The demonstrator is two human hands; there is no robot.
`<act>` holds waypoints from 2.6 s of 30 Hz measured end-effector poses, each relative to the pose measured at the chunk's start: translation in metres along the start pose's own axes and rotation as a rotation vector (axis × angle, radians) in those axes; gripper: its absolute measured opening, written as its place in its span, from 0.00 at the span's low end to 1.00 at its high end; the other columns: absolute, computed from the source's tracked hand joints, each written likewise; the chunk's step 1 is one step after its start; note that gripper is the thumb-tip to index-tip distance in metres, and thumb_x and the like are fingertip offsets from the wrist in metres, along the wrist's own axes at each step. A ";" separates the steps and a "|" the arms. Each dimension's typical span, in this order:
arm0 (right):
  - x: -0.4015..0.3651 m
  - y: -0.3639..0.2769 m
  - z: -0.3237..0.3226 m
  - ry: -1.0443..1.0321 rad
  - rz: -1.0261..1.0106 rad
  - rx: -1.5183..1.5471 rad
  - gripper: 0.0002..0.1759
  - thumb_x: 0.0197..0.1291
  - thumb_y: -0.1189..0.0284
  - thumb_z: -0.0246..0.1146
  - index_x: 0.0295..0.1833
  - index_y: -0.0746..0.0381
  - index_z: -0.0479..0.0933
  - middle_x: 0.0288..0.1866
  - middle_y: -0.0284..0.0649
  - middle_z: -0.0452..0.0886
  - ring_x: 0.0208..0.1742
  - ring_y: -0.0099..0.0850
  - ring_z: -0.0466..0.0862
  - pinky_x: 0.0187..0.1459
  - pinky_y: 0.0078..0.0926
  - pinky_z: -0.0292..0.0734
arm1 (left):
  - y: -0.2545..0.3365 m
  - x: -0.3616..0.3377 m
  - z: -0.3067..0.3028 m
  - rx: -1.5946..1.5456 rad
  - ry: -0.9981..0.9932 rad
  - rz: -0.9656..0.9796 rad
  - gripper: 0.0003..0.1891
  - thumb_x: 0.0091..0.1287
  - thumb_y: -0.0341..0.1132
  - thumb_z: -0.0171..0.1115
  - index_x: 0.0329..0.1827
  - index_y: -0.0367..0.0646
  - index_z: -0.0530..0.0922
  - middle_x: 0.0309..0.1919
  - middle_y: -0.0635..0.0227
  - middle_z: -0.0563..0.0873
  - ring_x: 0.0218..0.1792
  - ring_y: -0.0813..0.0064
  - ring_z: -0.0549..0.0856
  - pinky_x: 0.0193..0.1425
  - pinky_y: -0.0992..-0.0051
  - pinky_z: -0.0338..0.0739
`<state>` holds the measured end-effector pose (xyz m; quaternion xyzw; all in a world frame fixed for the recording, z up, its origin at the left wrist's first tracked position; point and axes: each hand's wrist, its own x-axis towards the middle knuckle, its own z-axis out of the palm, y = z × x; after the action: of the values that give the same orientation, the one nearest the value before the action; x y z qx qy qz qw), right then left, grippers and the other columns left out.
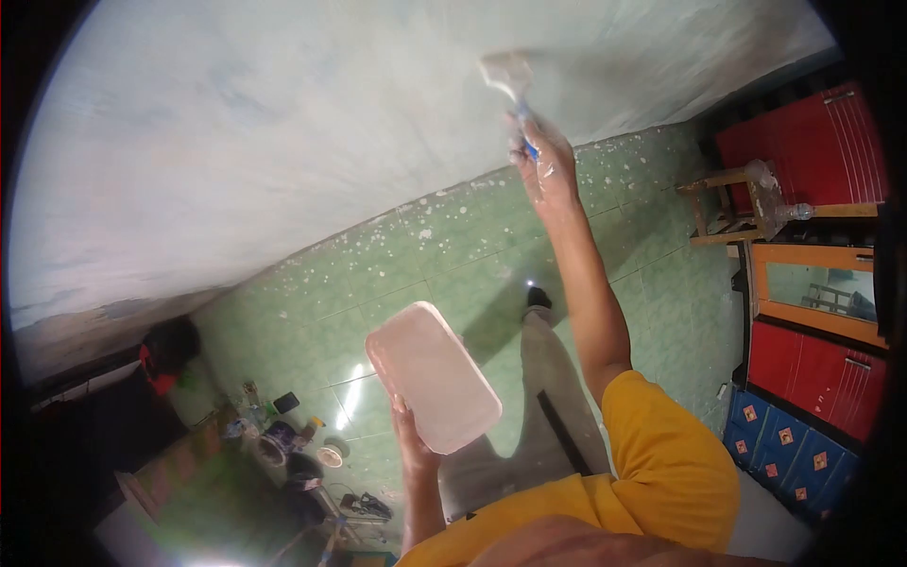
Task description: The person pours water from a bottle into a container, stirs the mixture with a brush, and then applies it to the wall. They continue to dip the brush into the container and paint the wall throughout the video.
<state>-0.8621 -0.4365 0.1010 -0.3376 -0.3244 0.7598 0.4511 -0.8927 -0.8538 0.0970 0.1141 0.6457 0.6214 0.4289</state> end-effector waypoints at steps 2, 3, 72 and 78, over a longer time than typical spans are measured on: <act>-0.008 -0.021 0.010 -0.057 -0.072 -0.060 0.18 0.70 0.68 0.56 0.60 0.65 0.67 0.37 0.33 0.77 0.24 0.16 0.64 0.25 0.17 0.62 | 0.016 -0.001 0.003 0.028 -0.026 0.030 0.29 0.77 0.46 0.41 0.74 0.39 0.54 0.67 0.58 0.68 0.65 0.65 0.70 0.68 0.64 0.68; -0.011 -0.028 0.016 -0.026 -0.088 -0.133 0.17 0.71 0.67 0.54 0.59 0.64 0.68 0.35 0.32 0.75 0.23 0.15 0.63 0.24 0.18 0.61 | 0.022 0.000 0.005 0.048 -0.027 0.060 0.29 0.77 0.46 0.42 0.74 0.39 0.54 0.67 0.58 0.68 0.65 0.65 0.70 0.68 0.63 0.68; 0.039 0.166 -0.036 0.217 0.230 -0.580 0.21 0.72 0.53 0.48 0.37 0.59 0.71 0.17 0.26 0.63 0.13 0.19 0.63 0.14 0.21 0.58 | 0.023 -0.028 -0.057 0.105 0.148 0.193 0.28 0.77 0.44 0.40 0.73 0.35 0.55 0.66 0.55 0.67 0.64 0.64 0.70 0.67 0.64 0.66; -0.006 0.011 0.077 0.001 0.183 -0.414 0.20 0.70 0.52 0.53 0.39 0.59 0.73 0.17 0.23 0.60 0.12 0.14 0.58 0.12 0.16 0.49 | 0.054 -0.031 -0.046 -0.167 0.092 0.061 0.29 0.76 0.45 0.41 0.74 0.36 0.53 0.67 0.56 0.67 0.65 0.65 0.71 0.68 0.64 0.66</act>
<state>-0.9278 -0.4607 0.1366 -0.4512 -0.4412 0.7146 0.3017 -0.9263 -0.8968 0.1517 0.0692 0.6069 0.6905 0.3875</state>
